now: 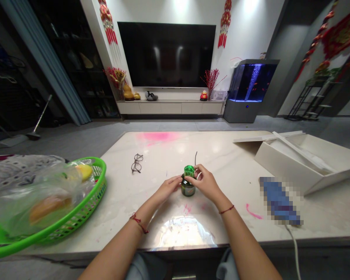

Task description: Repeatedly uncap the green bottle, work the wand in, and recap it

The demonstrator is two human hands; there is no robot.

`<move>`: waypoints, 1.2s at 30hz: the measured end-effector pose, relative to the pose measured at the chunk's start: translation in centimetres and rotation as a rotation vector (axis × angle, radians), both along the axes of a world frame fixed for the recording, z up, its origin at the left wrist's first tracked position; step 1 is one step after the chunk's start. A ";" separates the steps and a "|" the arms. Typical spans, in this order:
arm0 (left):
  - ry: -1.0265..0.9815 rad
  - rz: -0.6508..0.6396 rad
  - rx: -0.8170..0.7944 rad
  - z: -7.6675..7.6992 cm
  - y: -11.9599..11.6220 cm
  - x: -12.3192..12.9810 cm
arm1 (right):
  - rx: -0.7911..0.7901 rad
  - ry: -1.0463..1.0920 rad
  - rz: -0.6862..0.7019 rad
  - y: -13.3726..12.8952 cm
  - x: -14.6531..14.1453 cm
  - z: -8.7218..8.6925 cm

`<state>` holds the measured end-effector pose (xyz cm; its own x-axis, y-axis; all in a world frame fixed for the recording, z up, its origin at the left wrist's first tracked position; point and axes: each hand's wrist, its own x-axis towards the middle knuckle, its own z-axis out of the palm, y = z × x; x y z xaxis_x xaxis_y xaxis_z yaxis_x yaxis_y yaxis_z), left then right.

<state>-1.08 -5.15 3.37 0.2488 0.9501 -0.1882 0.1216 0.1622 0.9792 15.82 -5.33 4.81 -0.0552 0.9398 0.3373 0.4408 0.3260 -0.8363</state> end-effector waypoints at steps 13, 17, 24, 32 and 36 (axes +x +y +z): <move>0.048 -0.012 0.037 0.1 -0.1 0.0 | -0.110 0.140 0.168 0.7 0.8 -0.2; 0.053 -0.013 0.027 -0.2 0.2 -0.2 | -0.060 0.013 0.023 0.0 0.5 -0.2; 0.015 -0.005 0.021 -0.4 0.3 -0.2 | 0.024 -0.579 -0.425 -2.9 -2.2 1.2; 0.010 -0.007 0.013 0.0 0.1 -0.2 | -0.136 -0.672 -0.527 -2.6 -4.2 1.0; 0.009 -0.015 0.008 0.0 0.2 -0.2 | -0.127 -0.667 -0.516 -2.5 -4.1 0.9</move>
